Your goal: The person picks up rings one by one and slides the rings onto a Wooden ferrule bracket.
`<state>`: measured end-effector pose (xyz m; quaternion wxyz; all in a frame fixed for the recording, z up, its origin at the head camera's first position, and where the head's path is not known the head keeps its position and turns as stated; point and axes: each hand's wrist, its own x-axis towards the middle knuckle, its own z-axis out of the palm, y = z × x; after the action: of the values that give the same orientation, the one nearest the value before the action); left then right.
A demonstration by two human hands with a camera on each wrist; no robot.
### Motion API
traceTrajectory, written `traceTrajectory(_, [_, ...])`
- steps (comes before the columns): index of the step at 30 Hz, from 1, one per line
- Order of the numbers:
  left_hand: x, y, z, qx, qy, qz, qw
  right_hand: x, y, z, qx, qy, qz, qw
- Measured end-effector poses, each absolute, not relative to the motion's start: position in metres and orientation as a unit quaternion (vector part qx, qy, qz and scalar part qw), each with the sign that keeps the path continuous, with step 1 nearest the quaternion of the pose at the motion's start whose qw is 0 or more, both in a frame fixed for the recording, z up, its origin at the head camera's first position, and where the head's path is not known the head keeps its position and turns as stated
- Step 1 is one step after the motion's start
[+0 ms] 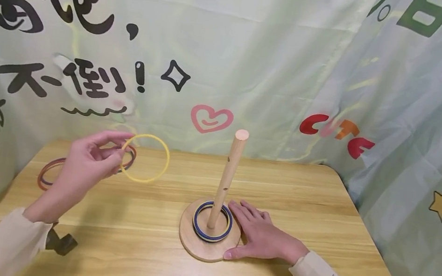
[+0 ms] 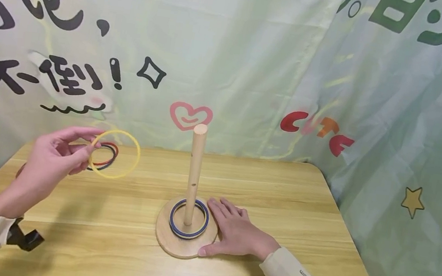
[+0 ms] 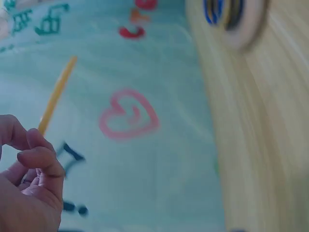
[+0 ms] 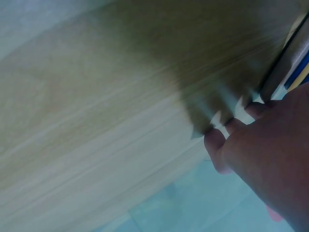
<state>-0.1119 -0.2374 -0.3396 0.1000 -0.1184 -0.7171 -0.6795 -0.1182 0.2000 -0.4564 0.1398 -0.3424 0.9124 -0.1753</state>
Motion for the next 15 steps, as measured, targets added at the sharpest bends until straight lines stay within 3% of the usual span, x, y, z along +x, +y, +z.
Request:
traceTrajectory(8, [-0.088, -0.204, -0.305, -0.125, -0.723, -0.678, 0.042, -0.117, 0.201, -0.458, -0.342, 0.911, -0.180, 0.142])
traceTrajectory(15, [-0.075, -0.177, -0.277, -0.157, -0.689, -0.704, 0.071, -0.118, 0.201, -0.458, -0.346, 0.911, -0.177, 0.138])
